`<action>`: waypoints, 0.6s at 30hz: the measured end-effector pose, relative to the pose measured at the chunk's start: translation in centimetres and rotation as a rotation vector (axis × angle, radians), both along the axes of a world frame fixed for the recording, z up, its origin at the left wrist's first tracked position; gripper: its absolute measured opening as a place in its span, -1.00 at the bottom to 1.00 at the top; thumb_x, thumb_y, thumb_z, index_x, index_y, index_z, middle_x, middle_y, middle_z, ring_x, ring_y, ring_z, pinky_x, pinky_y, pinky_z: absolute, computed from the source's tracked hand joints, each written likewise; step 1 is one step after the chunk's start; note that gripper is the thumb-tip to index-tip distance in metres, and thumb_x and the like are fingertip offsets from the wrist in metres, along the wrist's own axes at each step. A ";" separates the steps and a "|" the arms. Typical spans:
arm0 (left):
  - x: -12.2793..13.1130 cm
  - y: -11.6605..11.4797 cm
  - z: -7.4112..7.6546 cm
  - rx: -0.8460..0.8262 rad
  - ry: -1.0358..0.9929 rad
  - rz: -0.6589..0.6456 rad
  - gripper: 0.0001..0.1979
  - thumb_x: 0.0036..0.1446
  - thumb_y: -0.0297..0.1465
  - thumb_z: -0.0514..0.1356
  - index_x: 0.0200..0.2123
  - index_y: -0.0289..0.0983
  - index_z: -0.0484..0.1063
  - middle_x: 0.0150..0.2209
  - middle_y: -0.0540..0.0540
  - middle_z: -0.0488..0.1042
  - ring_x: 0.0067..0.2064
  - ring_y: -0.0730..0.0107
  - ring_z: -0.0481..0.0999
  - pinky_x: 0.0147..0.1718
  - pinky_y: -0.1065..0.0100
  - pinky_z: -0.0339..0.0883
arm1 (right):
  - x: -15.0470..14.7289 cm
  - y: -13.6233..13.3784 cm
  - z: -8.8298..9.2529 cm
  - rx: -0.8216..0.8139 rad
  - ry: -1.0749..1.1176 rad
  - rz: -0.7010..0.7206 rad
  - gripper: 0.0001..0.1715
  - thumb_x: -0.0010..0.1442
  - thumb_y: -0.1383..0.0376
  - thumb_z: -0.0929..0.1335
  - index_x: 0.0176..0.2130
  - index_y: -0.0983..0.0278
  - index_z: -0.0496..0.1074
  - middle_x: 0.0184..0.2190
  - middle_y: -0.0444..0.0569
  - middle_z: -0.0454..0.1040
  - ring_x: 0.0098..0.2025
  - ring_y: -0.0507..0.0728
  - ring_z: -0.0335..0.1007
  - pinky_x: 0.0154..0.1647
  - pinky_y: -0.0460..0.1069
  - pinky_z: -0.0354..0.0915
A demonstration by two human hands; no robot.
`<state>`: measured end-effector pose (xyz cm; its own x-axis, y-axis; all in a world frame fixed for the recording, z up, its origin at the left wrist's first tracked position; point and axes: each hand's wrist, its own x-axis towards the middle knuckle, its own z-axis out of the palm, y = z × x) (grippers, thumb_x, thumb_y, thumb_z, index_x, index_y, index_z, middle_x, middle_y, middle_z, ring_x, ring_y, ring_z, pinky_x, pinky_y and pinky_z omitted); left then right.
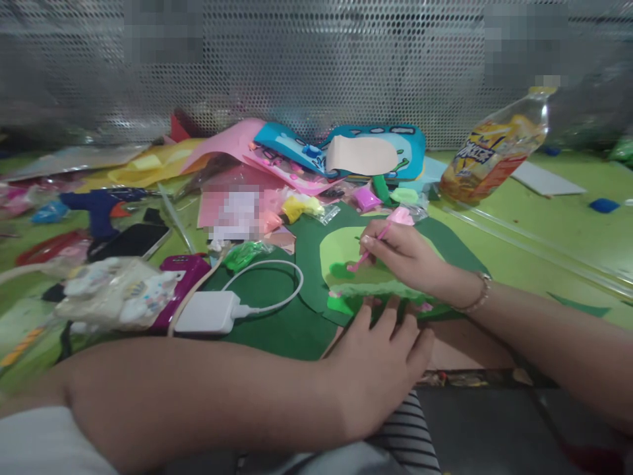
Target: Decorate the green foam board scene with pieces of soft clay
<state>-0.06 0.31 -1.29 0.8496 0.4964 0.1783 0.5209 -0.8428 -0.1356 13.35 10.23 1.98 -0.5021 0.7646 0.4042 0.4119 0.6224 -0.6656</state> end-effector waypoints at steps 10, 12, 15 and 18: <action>0.0 -0.1 0.0 0.009 0.002 0.001 -0.54 0.24 -0.42 -0.16 0.19 -0.31 0.11 0.20 -0.24 0.16 0.20 0.05 0.14 0.08 -0.03 0.07 | -0.2 0.0 0.0 -0.039 0.016 0.014 -0.72 0.27 0.25 0.18 -0.46 0.27 0.22 -0.54 -0.13 0.36 -0.50 -0.02 0.40 -0.52 -0.12 0.27; 0.1 -0.1 0.0 0.011 0.003 0.007 -0.55 0.24 -0.42 -0.16 0.19 -0.30 0.12 0.19 -0.23 0.17 0.19 0.06 0.15 0.08 -0.02 0.07 | -0.2 0.0 0.0 -0.071 0.022 0.018 -0.71 0.28 0.22 0.18 -0.45 0.26 0.22 -0.53 -0.12 0.37 -0.49 -0.01 0.41 -0.51 -0.12 0.27; 0.1 -0.1 -0.1 0.002 0.000 0.006 -0.54 0.23 -0.39 -0.12 0.19 -0.31 0.11 0.19 -0.23 0.16 0.20 0.04 0.14 0.08 -0.01 0.07 | -0.1 -0.1 0.2 -0.118 0.078 0.044 -0.67 0.30 0.17 0.16 -0.44 0.27 0.24 -0.54 -0.12 0.37 -0.46 0.00 0.41 -0.48 -0.11 0.27; -0.1 0.0 0.0 -0.044 -0.010 -0.004 -0.42 0.17 -0.21 0.02 0.21 -0.34 0.07 0.22 -0.26 0.11 0.22 -0.03 0.08 0.11 -0.04 0.04 | 0.1 -0.1 0.1 -0.080 0.112 0.041 -0.63 0.31 0.14 0.14 -0.43 0.28 0.27 -0.53 -0.11 0.35 -0.47 0.00 0.35 -0.45 -0.09 0.24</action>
<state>-0.14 0.26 -1.25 0.8501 0.5002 0.1648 0.5183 -0.8501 -0.0933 13.50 10.12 2.04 -0.4888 0.7764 0.3979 0.3074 0.5801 -0.7543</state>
